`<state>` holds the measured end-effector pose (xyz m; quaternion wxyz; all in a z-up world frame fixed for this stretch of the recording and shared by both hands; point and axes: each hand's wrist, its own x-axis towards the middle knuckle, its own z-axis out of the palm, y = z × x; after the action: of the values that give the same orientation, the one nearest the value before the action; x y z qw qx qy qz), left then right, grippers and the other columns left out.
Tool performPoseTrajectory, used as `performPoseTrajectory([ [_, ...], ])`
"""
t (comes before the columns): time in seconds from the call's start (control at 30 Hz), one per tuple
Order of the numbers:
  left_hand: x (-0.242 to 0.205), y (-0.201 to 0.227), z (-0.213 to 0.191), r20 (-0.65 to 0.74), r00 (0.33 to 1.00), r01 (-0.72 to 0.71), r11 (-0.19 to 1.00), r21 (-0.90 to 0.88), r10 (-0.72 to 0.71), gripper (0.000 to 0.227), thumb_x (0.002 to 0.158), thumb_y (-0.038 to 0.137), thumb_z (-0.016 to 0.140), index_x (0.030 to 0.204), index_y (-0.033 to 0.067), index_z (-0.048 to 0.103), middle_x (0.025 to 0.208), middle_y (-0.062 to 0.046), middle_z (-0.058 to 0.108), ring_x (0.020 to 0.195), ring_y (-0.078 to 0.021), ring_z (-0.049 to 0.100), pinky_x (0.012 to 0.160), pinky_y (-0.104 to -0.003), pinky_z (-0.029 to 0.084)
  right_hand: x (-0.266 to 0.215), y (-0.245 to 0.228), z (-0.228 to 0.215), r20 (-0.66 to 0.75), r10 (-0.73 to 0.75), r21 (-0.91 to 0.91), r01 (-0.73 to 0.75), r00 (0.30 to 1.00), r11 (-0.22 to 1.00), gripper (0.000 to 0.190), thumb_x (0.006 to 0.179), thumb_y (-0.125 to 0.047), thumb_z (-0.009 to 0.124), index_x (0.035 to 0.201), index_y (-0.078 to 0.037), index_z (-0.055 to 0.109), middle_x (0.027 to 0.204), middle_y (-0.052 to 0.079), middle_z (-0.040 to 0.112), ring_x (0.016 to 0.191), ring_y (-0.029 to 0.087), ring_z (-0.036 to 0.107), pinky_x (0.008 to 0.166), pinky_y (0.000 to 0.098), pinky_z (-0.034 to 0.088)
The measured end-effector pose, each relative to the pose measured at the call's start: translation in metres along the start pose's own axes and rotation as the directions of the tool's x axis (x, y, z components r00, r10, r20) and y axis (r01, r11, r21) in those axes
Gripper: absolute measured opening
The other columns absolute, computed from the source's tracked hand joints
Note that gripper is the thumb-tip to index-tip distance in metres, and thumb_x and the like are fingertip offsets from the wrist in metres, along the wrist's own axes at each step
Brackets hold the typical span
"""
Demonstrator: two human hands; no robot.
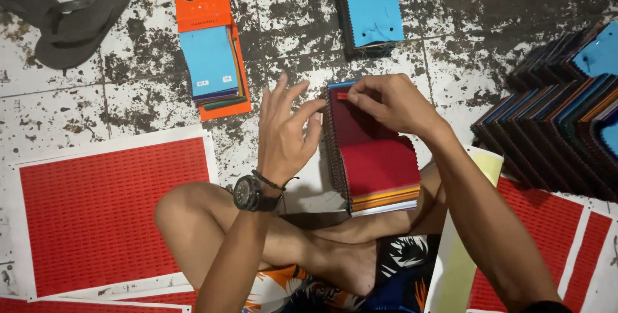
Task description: The person sits on the floor and applies small red adhesive strips to the top edge of stacked colorful notebooks. They peel the backing from a roll of adhesive and press it onto the notebook spines, repeating the process for multiple notebooks.
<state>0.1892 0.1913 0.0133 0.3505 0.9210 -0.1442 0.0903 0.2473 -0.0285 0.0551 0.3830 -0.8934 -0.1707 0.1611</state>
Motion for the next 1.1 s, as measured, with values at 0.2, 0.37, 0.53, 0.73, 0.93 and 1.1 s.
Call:
performPoseTrajectory([
  [0.2, 0.003, -0.005, 0.003, 0.004, 0.998, -0.067, 0.988, 0.142, 0.068, 0.026, 0.095, 0.013, 0.054, 0.108, 0.0151, 0.076, 0.135, -0.016, 0.058, 0.145, -0.0413, 0.034, 0.117, -0.067, 0.021, 0.014, 0.012, 0.007, 0.006, 0.013, -0.030, -0.013, 1.000, 0.999, 0.016, 0.096, -0.011, 0.067, 0.105, -0.004, 0.078, 0.080, 0.018, 0.076, 0.076, 0.034, 0.074, 0.066, 0.0426, 0.059],
  [0.37, 0.003, -0.008, 0.007, 0.043, 0.995, -0.101, 0.958, 0.267, 0.093, 0.029, 0.093, 0.013, 0.056, 0.112, 0.0220, 0.075, 0.138, -0.012, 0.057, 0.147, -0.0382, 0.031, 0.118, -0.065, 0.022, 0.015, 0.018, 0.011, 0.012, 0.011, -0.063, -0.010, 1.000, 0.998, 0.016, 0.095, -0.012, 0.066, 0.102, -0.003, 0.077, 0.080, 0.019, 0.075, 0.078, 0.037, 0.074, 0.068, 0.0456, 0.058],
  [0.53, 0.007, -0.001, 0.009, 0.069, 0.989, -0.150, 0.917, 0.370, 0.134, 0.033, 0.095, 0.014, 0.056, 0.120, 0.0284, 0.073, 0.141, -0.010, 0.054, 0.149, -0.0366, 0.028, 0.119, -0.065, 0.019, 0.018, 0.026, 0.017, -0.005, 0.017, -0.111, -0.018, 1.000, 0.994, 0.015, 0.094, -0.015, 0.067, 0.098, -0.005, 0.077, 0.078, 0.015, 0.075, 0.078, 0.035, 0.074, 0.068, 0.0444, 0.059],
  [0.73, 0.012, 0.004, 0.015, 0.128, 0.982, -0.185, 0.832, 0.524, 0.137, 0.031, 0.100, 0.021, 0.054, 0.121, 0.0358, 0.072, 0.145, -0.006, 0.052, 0.150, -0.0344, 0.025, 0.120, -0.065, 0.014, 0.017, 0.011, 0.021, 0.021, 0.089, -0.180, -0.083, 0.996, 0.980, 0.016, 0.093, -0.017, 0.066, 0.097, -0.006, 0.077, 0.084, 0.017, 0.076, 0.083, 0.036, 0.075, 0.072, 0.0452, 0.060],
  [0.93, 0.017, 0.018, 0.006, 0.186, 0.970, -0.240, 0.736, 0.633, 0.157, 0.029, 0.099, 0.025, 0.058, 0.121, 0.0357, 0.072, 0.146, -0.006, 0.053, 0.151, -0.0364, 0.025, 0.118, -0.070, 0.012, 0.021, 0.030, 0.022, -0.062, 0.089, -0.217, -0.100, 0.994, 0.971, 0.013, 0.085, -0.021, 0.077, 0.088, -0.009, 0.077, 0.078, 0.013, 0.075, 0.076, 0.032, 0.075, 0.065, 0.0429, 0.061],
  [1.1, 0.022, 0.020, 0.000, 0.195, 0.963, -0.265, 0.767, 0.585, 0.184, 0.026, 0.096, 0.023, 0.062, 0.117, 0.0307, 0.075, 0.145, -0.007, 0.054, 0.150, -0.0378, 0.027, 0.116, -0.073, 0.013, 0.030, 0.040, 0.017, -0.100, -0.279, -0.574, 0.174, 0.955, 0.800, 0.021, 0.082, -0.024, 0.084, 0.102, -0.017, 0.078, 0.100, 0.006, 0.067, 0.098, 0.030, 0.067, 0.080, 0.0500, 0.057],
])
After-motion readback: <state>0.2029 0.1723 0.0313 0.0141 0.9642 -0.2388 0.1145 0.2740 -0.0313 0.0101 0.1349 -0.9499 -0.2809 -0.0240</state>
